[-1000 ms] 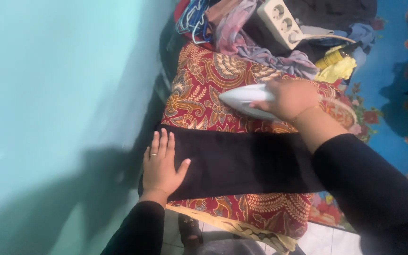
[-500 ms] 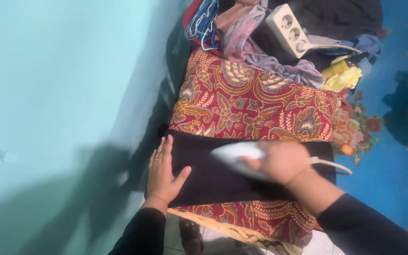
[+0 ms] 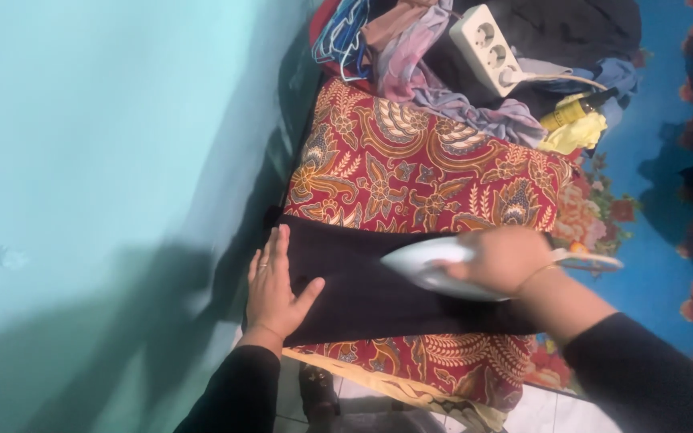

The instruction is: The recorder irons a black t-shirt on a patterned pillow placed on the floor.

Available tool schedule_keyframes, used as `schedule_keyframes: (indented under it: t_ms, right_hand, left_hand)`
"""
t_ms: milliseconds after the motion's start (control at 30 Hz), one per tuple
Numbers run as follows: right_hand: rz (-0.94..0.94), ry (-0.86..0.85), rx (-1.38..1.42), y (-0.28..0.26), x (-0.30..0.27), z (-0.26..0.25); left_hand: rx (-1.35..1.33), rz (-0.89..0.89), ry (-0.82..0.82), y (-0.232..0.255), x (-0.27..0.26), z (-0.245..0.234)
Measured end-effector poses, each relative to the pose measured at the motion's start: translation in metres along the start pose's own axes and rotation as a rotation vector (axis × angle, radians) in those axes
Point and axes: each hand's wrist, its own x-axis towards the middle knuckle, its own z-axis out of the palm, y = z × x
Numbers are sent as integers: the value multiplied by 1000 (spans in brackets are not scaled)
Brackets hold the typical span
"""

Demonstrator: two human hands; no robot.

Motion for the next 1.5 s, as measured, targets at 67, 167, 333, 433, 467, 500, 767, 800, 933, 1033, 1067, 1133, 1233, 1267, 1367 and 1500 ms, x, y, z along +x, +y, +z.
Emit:
schedule_keyframes:
  t_ms: [67,167,333,433,467,500,767,800,933,1033,1067,1133,1233,1267,1367,1500]
  right_hand:
    - [182,-78,-13,25,-4,-8]
    - [202,-34,-37,60,-8,8]
    - [38,-25,18,19,-9,-1]
    - [-117,-24,55,-2,-12,5]
    - [-181,-8,63,-7,-14,7]
    - [-177,-14,68,-2,-18,11]
    - [-174,40,76,10,-31,10]
    - [-171,38,71,0,-33,10]
    - [-346,49,125,-45,-24,13]
    - [-388,17,128,-47,-31,15]
    - [-381,0,121,-45,-34,13]
    - [-302,10,110,-21,-34,13]
    - [-168,9,65,12,-42,22]
    - [-114,23,29,23,-43,24]
    - [-172,-46,59,6,-42,12]
    - [-296,20,95,-36,-37,13]
  left_hand:
    - [11,-18,-3,0,2,1]
    - [17,-18,-9,2,4,-2]
    - [19,9,4,5,7,-2]
    - [33,19,14,7,5,-4]
    - [41,25,27,8,6,-5]
    - [39,26,19,10,4,-5]
    - [68,26,73,15,0,-7]
    - [61,25,74,16,0,-5]
    - [100,26,65,10,3,-4]
    - [94,36,57,12,0,-5]
    - [94,37,60,13,2,-6]
    - [90,33,57,11,8,-7]
    - [76,33,52,11,2,-6]
    - [72,53,67,11,2,-5]
    - [111,40,45,11,3,-4]
    - [167,17,-11,12,6,-2]
